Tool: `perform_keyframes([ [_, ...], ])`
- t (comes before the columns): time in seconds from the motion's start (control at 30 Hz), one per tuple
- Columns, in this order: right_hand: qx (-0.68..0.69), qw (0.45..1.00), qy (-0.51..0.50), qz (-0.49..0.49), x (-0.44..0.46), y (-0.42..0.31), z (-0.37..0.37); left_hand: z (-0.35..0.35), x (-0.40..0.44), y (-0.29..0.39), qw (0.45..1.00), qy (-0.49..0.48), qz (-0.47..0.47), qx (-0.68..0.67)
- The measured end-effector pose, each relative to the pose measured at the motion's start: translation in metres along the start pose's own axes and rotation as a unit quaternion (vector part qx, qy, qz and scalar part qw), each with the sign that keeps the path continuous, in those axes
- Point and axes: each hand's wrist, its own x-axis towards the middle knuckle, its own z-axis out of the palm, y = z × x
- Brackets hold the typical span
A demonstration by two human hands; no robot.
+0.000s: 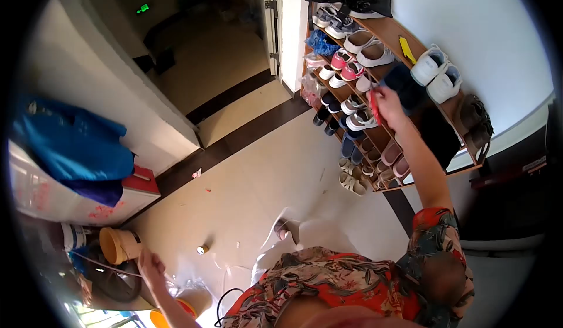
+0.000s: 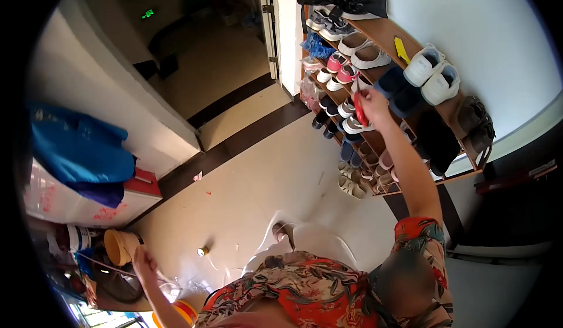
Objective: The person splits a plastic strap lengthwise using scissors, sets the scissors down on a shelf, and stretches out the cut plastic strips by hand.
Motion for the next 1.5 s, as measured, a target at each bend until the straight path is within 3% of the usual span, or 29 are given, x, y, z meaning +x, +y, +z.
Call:
perform_keyframes([
  [0.07, 0.088, 0.995, 0.042, 0.013, 0.015, -0.062, -0.003, 0.073, 0.037, 0.009, 0.996, -0.088, -0.019, 0.014],
  [0.1, 0.066, 0.997, 0.029, 0.027, 0.028, -0.087, -0.009, 0.115, 0.052, 0.015, 0.994, -0.098, -0.025, 0.048],
  [0.23, 0.001, 0.995, 0.033, -0.095, 0.126, -0.088, 0.021, 0.261, 0.107, 0.022, 0.976, -0.202, 0.026, 0.075],
  [0.27, 0.124, 0.991, -0.036, -0.025, 0.122, -0.122, 0.036, 0.305, 0.114, 0.025, 0.97, -0.22, 0.051, 0.089],
  [0.3, 0.092, 0.993, -0.051, -0.059, 0.133, -0.132, 0.055, 0.347, 0.122, 0.027, 0.958, -0.254, 0.074, 0.111],
  [0.33, 0.161, 0.978, -0.105, -0.085, 0.133, -0.146, 0.07, 0.386, 0.125, 0.031, 0.943, -0.29, 0.089, 0.138],
  [0.37, 0.104, 0.982, -0.1, -0.121, 0.156, -0.126, 0.1, 0.426, 0.121, 0.037, 0.931, -0.309, 0.125, 0.148],
  [0.4, 0.155, 0.971, -0.17, -0.057, 0.155, -0.14, 0.12, 0.469, 0.121, 0.045, 0.918, -0.329, 0.162, 0.152],
  [0.43, 0.042, 0.973, -0.154, -0.165, 0.151, -0.159, 0.13, 0.509, 0.111, 0.056, 0.902, -0.331, 0.202, 0.189],
  [0.5, 0.231, 0.935, -0.227, -0.146, 0.171, -0.136, 0.174, 0.572, 0.095, 0.078, 0.871, -0.326, 0.27, 0.248],
  [0.53, 0.078, 0.964, -0.222, -0.124, 0.165, -0.169, 0.159, 0.598, 0.093, 0.089, 0.857, -0.32, 0.3, 0.27],
  [0.6, 0.016, 0.971, -0.19, -0.141, 0.189, -0.17, 0.163, 0.627, 0.097, 0.094, 0.844, -0.319, 0.331, 0.275],
  [0.67, 0.081, 0.972, -0.177, -0.127, 0.215, -0.167, 0.16, 0.651, 0.114, 0.097, 0.849, -0.332, 0.34, 0.232],
  [0.7, 0.093, 0.972, -0.17, -0.13, 0.225, -0.163, 0.158, 0.662, 0.126, 0.095, 0.822, -0.321, 0.412, 0.229],
  [0.8, 0.034, 0.965, -0.238, -0.11, 0.253, -0.173, 0.125, 0.689, 0.151, 0.111, 0.869, -0.375, 0.251, 0.205],
  [0.83, 0.045, 0.972, -0.228, -0.019, 0.252, -0.201, 0.1, 0.696, 0.17, 0.107, 0.89, -0.43, 0.117, 0.095],
  [0.9, 0.059, 0.996, -0.055, 0.026, 0.265, -0.195, 0.068, 0.702, 0.205, 0.122, 0.87, -0.492, -0.021, 0.015],
  [0.93, 0.023, 0.999, 0.042, -0.004, 0.274, -0.171, 0.049, 0.704, 0.221, 0.127, 0.85, -0.521, -0.077, -0.019],
  [1.07, -0.103, 0.972, 0.205, 0.049, 0.301, -0.122, 0.018, 0.717, 0.262, 0.128, 0.817, -0.564, -0.12, 0.009],
  [1.17, -0.189, 0.963, 0.185, 0.056, 0.329, -0.117, 0.035, 0.73, 0.285, 0.129, 0.796, -0.588, -0.143, 0.018],
  [1.3, -0.074, 0.972, 0.172, 0.142, 0.335, -0.131, 0.046, 0.751, 0.306, 0.127, 0.769, -0.623, -0.14, 0.026],
  [1.37, 0.15, 0.97, 0.13, 0.142, 0.339, -0.138, 0.036, 0.761, 0.311, 0.126, 0.761, -0.632, -0.143, 0.028],
  [1.43, 0.38, 0.907, 0.118, 0.138, 0.352, -0.142, 0.025, 0.771, 0.316, 0.125, 0.752, -0.641, -0.15, 0.026],
  [1.47, 0.452, 0.876, 0.111, 0.128, 0.352, -0.16, 0.019, 0.776, 0.318, 0.124, 0.747, -0.647, -0.153, 0.022],
  [1.5, 0.46, 0.879, 0.081, 0.091, 0.357, -0.167, 0.008, 0.782, 0.32, 0.124, 0.742, -0.651, -0.156, 0.018],
])
